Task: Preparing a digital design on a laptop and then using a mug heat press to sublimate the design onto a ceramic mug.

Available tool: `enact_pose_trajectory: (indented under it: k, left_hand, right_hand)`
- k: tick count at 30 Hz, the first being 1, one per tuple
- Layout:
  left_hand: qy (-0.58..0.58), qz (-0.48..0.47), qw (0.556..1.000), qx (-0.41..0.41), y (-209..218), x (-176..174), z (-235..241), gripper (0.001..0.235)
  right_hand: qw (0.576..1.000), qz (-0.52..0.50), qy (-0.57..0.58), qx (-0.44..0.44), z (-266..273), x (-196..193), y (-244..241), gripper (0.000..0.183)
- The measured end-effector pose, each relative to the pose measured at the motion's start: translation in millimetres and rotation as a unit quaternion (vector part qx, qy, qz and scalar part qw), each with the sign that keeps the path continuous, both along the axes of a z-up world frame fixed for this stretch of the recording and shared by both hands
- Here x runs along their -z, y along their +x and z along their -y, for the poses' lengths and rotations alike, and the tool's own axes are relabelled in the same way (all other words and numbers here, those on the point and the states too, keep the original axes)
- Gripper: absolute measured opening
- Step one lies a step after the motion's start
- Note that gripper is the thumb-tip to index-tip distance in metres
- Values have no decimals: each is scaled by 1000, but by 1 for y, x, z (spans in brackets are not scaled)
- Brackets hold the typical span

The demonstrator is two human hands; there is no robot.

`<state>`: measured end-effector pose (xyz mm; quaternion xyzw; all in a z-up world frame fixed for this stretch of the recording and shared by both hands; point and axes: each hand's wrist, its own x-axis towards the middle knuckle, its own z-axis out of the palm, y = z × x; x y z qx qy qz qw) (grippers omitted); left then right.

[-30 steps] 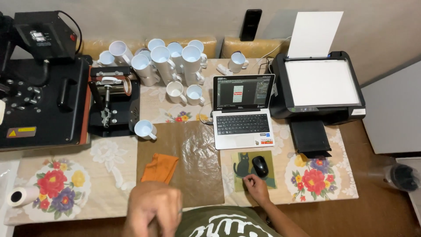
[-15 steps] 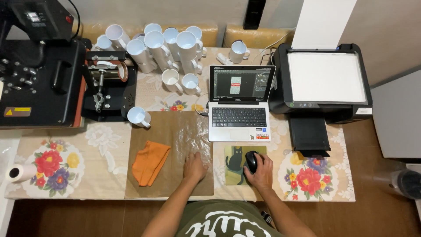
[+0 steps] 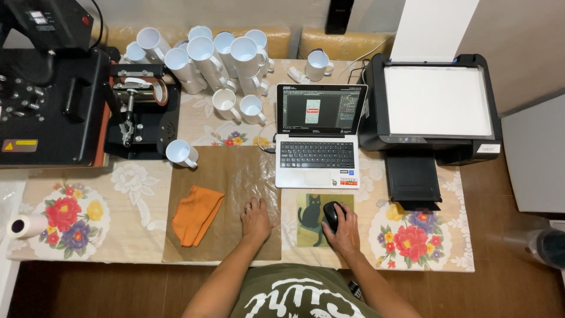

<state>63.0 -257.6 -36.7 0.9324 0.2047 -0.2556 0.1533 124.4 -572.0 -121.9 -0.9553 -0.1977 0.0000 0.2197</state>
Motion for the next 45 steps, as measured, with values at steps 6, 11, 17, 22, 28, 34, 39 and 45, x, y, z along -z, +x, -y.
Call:
enact_pose_trajectory:
  k: [6, 11, 17, 22, 28, 34, 39, 45]
  left_hand:
    - [8, -15, 1000, 7, 4, 19, 1, 98]
    - [16, -36, 999, 30, 10, 19, 0, 100]
    - [19, -65, 996, 52, 10, 5, 6, 103]
    - [33, -85, 994, 52, 5, 5, 12, 101]
    - [43, -82, 994, 59, 2, 9, 11, 102]
    - [120, -60, 987, 91, -10, 83, 5, 127]
    - [160, -55, 979, 115, -9, 88, 5, 132]
    - [68, -77, 991, 82, 2, 12, 11, 97]
  right_hand:
    - [999, -30, 21, 5, 5, 5, 2, 87]
    - [997, -63, 41, 24, 3, -3, 5, 96]
    - [987, -154, 10, 39, -1, -20, 23, 108]
    - [983, -183, -17, 31, 0, -20, 25, 114]
    - [998, -51, 10, 18, 2, -9, -4, 102]
    - [997, -15, 62, 53, 0, -12, -23, 99]
    - [998, -35, 24, 44, 3, -23, -16, 100]
    - [999, -1, -2, 32, 8, -15, -14, 98]
